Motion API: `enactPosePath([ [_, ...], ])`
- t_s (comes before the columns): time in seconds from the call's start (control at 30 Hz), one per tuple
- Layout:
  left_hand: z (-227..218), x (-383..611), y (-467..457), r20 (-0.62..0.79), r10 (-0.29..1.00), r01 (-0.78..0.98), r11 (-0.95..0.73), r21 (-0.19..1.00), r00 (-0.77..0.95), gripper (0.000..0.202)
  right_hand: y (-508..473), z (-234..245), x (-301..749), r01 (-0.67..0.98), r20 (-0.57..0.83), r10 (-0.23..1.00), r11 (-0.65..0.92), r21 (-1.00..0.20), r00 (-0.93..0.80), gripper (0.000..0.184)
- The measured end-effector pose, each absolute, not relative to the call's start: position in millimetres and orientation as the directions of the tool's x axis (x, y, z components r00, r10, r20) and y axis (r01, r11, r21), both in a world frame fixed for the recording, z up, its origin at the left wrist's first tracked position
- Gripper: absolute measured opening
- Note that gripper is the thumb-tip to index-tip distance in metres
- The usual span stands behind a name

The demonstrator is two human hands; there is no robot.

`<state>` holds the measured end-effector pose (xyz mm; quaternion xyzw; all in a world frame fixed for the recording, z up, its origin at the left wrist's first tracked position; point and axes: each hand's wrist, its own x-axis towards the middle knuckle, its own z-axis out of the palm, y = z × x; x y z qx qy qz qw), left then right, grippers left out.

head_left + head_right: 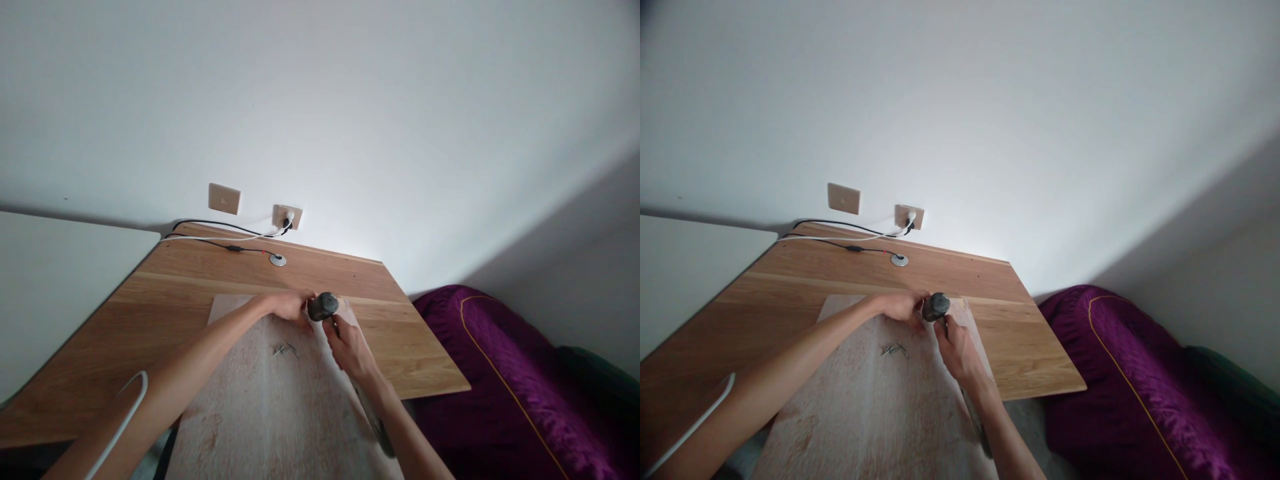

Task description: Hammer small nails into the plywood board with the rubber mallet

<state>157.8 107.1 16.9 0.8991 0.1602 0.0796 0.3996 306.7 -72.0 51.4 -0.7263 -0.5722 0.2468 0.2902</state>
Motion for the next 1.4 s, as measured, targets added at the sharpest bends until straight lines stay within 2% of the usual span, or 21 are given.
enactPosePath([
  [0.1, 15, 158, 107, 0.016, 0.374, 0.242, -0.632, 0.736, 0.927, 0.059, -75, 51, 308, 0.647, -0.067, 0.968, -0.213, -0.732, 0.243, 0.031],
  [0.23, 10, 160, 110, 0.081, 0.381, 0.201, -0.641, 0.741, 0.921, 0.029, -93, 55, 313, 0.615, -0.103, 0.96, -0.247, -0.749, 0.259, 0.033],
  [0.3, 8, 160, 111, 0.109, 0.377, 0.161, -0.616, 0.771, 0.92, 0.021, -102, 52, 316, 0.617, -0.124, 0.958, -0.263, -0.741, 0.259, 0.035],
  [0.47, 5, 161, 114, 0.146, 0.364, 0.101, -0.58, 0.808, 0.92, 0.02, -113, 41, 322, 0.632, -0.173, 0.958, -0.28, -0.722, 0.227, 0.036],
  [0.6, 5, 159, 113, 0.1, 0.357, 0.127, -0.56, 0.819, 0.929, 0.017, -108, 48, 320, 0.629, -0.146, 0.961, -0.265, -0.731, 0.235, 0.035],
  [0.67, 5, 159, 113, 0.081, 0.355, 0.145, -0.565, 0.812, 0.931, 0.021, -103, 55, 317, 0.633, -0.107, 0.963, -0.243, -0.735, 0.246, 0.034],
  [0.83, 9, 160, 113, 0.076, 0.326, 0.117, -0.534, 0.837, 0.942, 0.051, -86, 63, 309, 0.692, 0.005, 0.977, -0.147, -0.707, 0.212, 0.031],
  [0.97, 12, 160, 110, 0.082, 0.266, 0.076, -0.533, 0.843, 0.96, 0.052, -79, 55, 307, 0.702, -0.006, 0.984, -0.13, -0.7, 0.176, 0.027],
  [1.2, 11, 158, 112, 0.027, 0.314, 0.161, -0.557, 0.815, 0.949, 0.075, -108, 45, 317, 0.686, -0.097, 0.971, -0.222, -0.693, 0.217, 0.033],
  [1.3, 11, 158, 112, 0.04, 0.329, 0.161, -0.56, 0.813, 0.943, 0.08, -120, 37, 320, 0.739, -0.029, 0.975, -0.186, -0.648, 0.22, 0.036],
  [1.4, 10, 160, 111, 0.043, 0.348, 0.167, -0.55, 0.818, 0.936, 0.077, -123, 33, 317, 0.775, 0.043, 0.971, -0.16, -0.612, 0.235, 0.038],
])
